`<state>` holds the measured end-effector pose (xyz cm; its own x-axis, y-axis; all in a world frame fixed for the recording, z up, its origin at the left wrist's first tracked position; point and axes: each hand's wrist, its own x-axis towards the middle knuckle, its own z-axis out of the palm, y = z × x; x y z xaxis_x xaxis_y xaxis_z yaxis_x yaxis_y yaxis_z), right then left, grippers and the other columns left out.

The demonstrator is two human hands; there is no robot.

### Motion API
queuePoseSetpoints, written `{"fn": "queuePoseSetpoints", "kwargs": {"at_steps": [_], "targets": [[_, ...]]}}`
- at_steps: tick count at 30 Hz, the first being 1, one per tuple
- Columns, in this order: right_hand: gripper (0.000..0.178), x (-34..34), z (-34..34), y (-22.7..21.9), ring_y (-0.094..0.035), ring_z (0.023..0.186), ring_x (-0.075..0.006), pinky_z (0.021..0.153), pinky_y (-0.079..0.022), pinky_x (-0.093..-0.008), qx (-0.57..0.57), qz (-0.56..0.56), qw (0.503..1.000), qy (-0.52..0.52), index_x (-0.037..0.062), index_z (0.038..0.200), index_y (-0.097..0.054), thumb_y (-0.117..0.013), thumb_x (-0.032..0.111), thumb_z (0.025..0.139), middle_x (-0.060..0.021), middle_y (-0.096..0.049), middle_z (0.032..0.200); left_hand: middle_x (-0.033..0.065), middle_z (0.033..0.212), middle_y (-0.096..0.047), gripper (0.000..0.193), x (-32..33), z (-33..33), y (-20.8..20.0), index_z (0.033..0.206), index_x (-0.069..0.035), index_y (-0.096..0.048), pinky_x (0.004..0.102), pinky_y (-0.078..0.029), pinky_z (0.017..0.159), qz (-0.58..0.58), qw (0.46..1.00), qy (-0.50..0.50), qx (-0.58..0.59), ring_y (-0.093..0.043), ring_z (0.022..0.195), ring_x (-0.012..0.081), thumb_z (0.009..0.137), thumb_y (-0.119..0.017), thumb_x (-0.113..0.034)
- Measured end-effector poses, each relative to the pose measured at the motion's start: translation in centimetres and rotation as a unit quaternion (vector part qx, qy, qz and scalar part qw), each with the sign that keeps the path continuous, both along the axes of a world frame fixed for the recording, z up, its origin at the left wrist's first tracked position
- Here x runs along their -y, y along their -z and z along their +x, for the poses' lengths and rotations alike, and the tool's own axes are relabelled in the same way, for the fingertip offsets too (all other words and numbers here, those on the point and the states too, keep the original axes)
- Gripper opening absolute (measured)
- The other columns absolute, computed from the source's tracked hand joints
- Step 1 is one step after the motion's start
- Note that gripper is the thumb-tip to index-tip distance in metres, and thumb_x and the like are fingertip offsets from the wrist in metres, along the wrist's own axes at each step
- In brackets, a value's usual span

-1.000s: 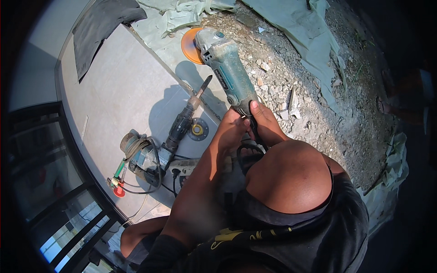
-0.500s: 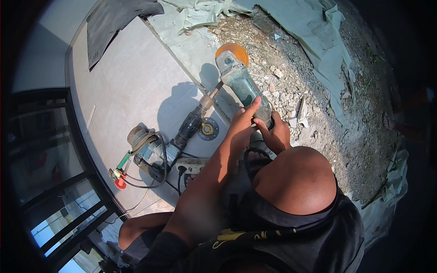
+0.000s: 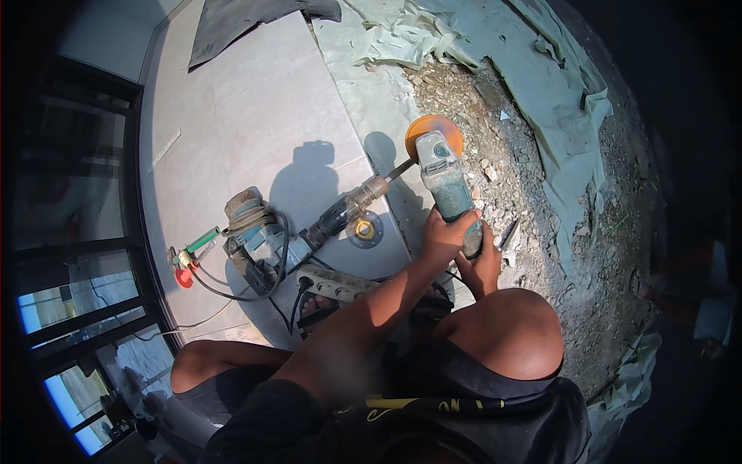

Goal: The person uses an angle grinder to smooth or cut the edge of a concrete or stone surface while holding a demolition hammer nearby.

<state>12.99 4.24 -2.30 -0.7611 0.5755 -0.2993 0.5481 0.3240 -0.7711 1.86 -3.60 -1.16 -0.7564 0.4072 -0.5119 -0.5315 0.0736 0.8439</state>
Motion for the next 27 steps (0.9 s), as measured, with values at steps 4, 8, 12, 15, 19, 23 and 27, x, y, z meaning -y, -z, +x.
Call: {"fn": "queuePoseSetpoints", "kwargs": {"at_steps": [4, 8, 12, 15, 19, 23, 27], "targets": [[0.101, -0.7, -2.1, -0.8, -0.053, 0.129, -0.0453, 0.103, -0.047, -0.0464, 0.019, 0.097, 0.994, -0.035, -0.0048, 0.152, -0.032, -0.087, 0.032, 0.076, -0.0299, -0.048, 0.14, 0.0247, 0.106, -0.073, 0.074, -2.0, 0.8, -0.3, 0.116, 0.006, -0.061, 0.0415, -0.055, 0.088, -0.1, 0.994, -0.012, -0.04, -0.073, 0.098, 0.036, 0.075, -0.086, -0.05], [0.105, -0.9, -3.9, -1.7, -0.061, 0.119, -0.0466, 0.099, -0.049, -0.048, -0.087, 0.189, 0.978, 0.012, -0.0017, 0.157, -0.023, -0.085, 0.031, 0.079, -0.0316, -0.057, 0.133, 0.0213, 0.106, -0.074, 0.075, -2.4, 0.9, -1.4, 0.12, 0.006, -0.059, 0.0389, -0.055, 0.091, -0.167, 0.984, 0.028, -0.061, -0.074, 0.1, 0.0303, 0.079, -0.084, -0.053], [0.089, -3.4, -4.1, -2.6, -0.069, 0.103, -0.0492, 0.088, -0.054, -0.0498, -0.089, 0.175, 0.981, 0.001, 0.0015, 0.151, -0.039, -0.083, 0.03, 0.079, -0.0306, -0.069, 0.112, 0.0198, 0.115, -0.073, 0.083, -3.0, -0.2, -1.2, 0.127, 0.007, -0.057, 0.0378, -0.054, 0.094, -0.146, 0.981, 0.123, -0.031, -0.072, 0.106, 0.031, 0.085, -0.075, -0.063], [0.058, -4.8, -5.6, -3.1, -0.075, 0.092, -0.0403, 0.081, -0.057, -0.0453, -0.007, 0.135, 0.991, 0.011, -0.0001, 0.121, -0.064, -0.084, 0.032, 0.077, -0.0226, -0.075, 0.096, 0.0217, 0.125, -0.069, 0.089, -2.2, -2.4, 0.4, 0.143, 0.009, -0.046, 0.0367, -0.053, 0.095, -0.082, 0.962, 0.256, -0.038, -0.07, 0.112, 0.0292, 0.091, -0.07, -0.06], [0.063, -7.0, -6.1, -2.8, -0.074, 0.087, -0.0257, 0.081, -0.057, -0.0395, 0.024, 0.01, 0.999, -0.02, -0.0008, 0.115, -0.068, -0.089, 0.04, 0.071, -0.017, -0.076, 0.097, 0.0268, 0.148, -0.051, 0.094, 2.6, -5.6, -6.9, 0.149, 0.012, -0.036, 0.0427, -0.056, 0.089, -0.106, 0.882, 0.457, 0.049, -0.067, 0.117, 0.0334, 0.094, -0.068, -0.058], [0.077, -7.5, -7.7, -1.8, -0.075, 0.091, -0.0306, 0.085, -0.056, -0.0391, 0.093, 0.026, 0.994, -0.043, -0.0031, 0.121, -0.066, -0.088, 0.048, 0.068, -0.0225, -0.075, 0.102, 0.0282, 0.137, -0.06, 0.084, 14.0, -11.3, -11.9, 0.141, 0.012, -0.052, 0.042, -0.06, 0.083, -0.237, 0.731, 0.634, 0.085, -0.075, 0.099, 0.0334, 0.093, -0.069, -0.055], [0.075, -8.5, -8.5, 0.1, -0.072, 0.086, -0.0303, 0.08, -0.056, -0.0393, 0.116, 0.111, 0.984, -0.082, -0.0051, 0.117, -0.065, -0.09, 0.042, 0.066, -0.022, -0.073, 0.099, 0.0203, 0.111, -0.07, 0.07, 24.6, -16.5, -13.6, 0.122, 0.004, -0.064, 0.0432, -0.054, 0.09, -0.445, 0.61, 0.627, -0.193, -0.069, 0.1, 0.0344, 0.085, -0.078, -0.053]]}}
